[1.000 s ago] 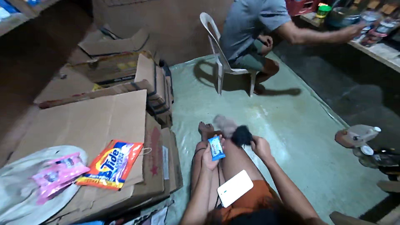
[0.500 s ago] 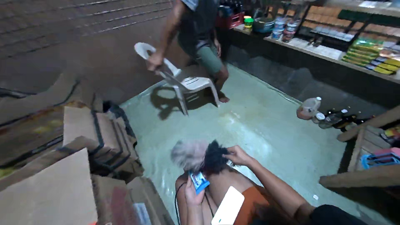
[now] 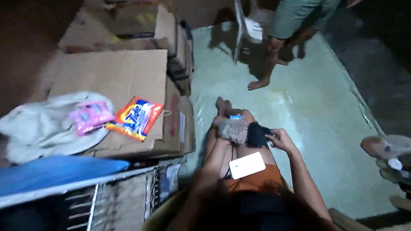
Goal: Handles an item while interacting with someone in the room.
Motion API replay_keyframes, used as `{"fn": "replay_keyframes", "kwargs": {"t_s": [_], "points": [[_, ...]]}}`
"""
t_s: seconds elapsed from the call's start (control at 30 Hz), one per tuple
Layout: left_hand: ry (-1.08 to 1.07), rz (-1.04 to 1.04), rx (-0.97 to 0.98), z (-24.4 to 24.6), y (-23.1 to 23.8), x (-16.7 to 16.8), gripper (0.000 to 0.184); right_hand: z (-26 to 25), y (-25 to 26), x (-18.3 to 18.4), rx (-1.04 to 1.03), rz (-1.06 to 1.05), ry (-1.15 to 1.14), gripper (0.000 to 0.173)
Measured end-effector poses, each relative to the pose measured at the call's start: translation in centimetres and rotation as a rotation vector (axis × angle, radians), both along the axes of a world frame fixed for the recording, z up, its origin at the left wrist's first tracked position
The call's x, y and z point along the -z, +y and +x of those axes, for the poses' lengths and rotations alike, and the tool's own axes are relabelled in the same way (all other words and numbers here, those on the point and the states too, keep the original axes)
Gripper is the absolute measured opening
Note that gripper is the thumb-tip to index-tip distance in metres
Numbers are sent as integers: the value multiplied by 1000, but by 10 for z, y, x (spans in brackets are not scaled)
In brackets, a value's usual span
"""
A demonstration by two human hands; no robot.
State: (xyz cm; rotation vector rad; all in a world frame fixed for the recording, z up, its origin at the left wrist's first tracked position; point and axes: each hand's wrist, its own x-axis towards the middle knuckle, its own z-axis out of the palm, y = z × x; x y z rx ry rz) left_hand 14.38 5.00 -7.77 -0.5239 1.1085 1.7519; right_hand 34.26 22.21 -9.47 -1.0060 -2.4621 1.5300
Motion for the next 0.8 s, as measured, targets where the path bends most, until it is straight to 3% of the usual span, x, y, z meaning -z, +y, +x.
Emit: {"fn": "replay_keyframes", "kwargs": {"t_s": [0.07,0.13,0.17,0.2,0.27,0.33,0.37,0.47,0.57,0.63,0.73,0.8], "points": [[7,273,159,-16,6,61,50,-6,-1,5,183,161,-201,33],[-40,414,237,-23,11,76,54,-8,5,10,411,262,-230,36],[-59,430,239,-23,12,74,55,-7,8,11,482,236,-122,35],[-69,429,231,-23,11,73,55,-7,7,12,496,156,49,31],[-74,323,151,-18,6,68,50,-4,-3,11,318,-60,250,20],[-89,189,48,-9,6,53,46,-1,-5,7,69,-10,73,21],[-79,188,58,-9,8,55,46,-4,-6,8,45,87,-50,26],[-12,398,215,-18,10,78,50,-20,-15,9,257,314,-217,36],[66,463,254,-14,1,68,54,-31,-26,14,317,273,39,35],[158,443,254,-19,-10,54,52,-39,-43,14,312,101,212,32],[399,265,228,-50,-37,0,40,-55,-73,11,349,-119,314,27],[614,116,185,-83,-63,-45,35,-59,-79,21,311,-116,350,24]]}}
